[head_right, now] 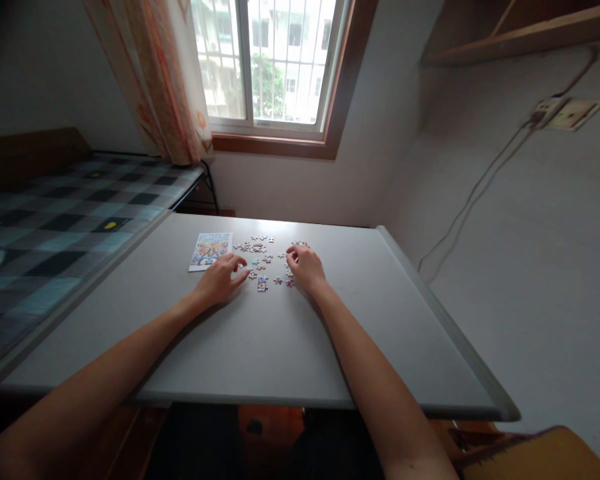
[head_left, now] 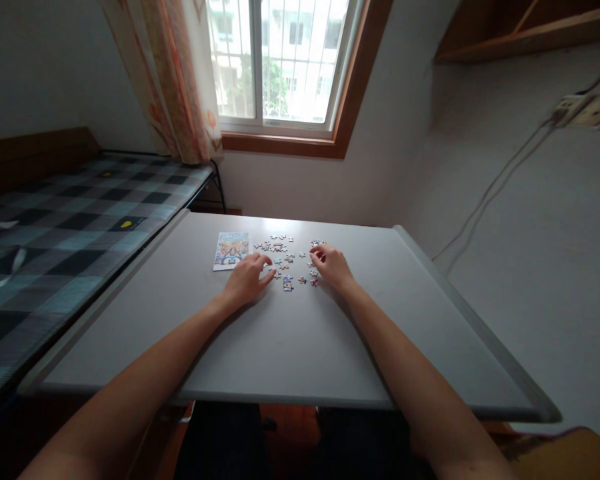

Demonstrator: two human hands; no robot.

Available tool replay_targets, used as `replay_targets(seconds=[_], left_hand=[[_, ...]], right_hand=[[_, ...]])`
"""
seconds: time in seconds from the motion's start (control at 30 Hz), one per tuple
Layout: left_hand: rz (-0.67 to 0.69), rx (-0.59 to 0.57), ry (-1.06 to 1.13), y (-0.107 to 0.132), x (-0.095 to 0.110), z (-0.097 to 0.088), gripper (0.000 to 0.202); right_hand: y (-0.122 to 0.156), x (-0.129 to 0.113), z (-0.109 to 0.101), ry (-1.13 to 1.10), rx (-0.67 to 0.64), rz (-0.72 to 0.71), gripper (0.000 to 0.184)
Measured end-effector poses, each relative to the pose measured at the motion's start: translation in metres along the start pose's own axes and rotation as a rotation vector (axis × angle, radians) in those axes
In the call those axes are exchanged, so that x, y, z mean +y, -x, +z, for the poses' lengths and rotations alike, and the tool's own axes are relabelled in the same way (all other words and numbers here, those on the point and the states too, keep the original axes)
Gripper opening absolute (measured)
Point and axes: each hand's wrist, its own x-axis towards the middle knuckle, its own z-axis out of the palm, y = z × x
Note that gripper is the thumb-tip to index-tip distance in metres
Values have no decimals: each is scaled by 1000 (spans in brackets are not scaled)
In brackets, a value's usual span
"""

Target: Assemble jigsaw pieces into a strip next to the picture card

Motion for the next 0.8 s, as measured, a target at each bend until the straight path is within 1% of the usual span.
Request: replay_targets(seconds=[0.03, 0.07, 0.13, 0.17, 0.27, 0.37, 0.5, 0.63, 0.8], left_hand=[[35, -65, 51, 1, 2, 0, 29], [66, -118, 87, 2, 4, 0, 33], [173, -183, 143, 4, 8, 1, 40], [216, -202, 163, 6, 9, 1, 40], [257, -216, 194, 8, 11, 3, 39], [242, -210, 217, 8, 11, 3, 39], [239, -202, 225, 6, 11, 3, 38], [243, -207, 220, 6, 12, 2, 38], [240, -210, 212, 6, 12, 4, 39]], right_hand=[[-6, -6, 1, -12, -25, -40, 17], [-12, -12, 3, -21, -63, -82, 16], [-26, -25, 9, -30, -130, -137, 17], [-32, -31, 12, -28, -150, -147, 19], [-52, -42, 25, 27, -170, -144, 21], [-68, -46, 38, 91, -168, -73, 21], [-82, -45, 49, 91, -197, 21, 21], [-89, -44, 54, 90, -224, 61, 22], [-93, -44, 54, 57, -275, 100, 19]])
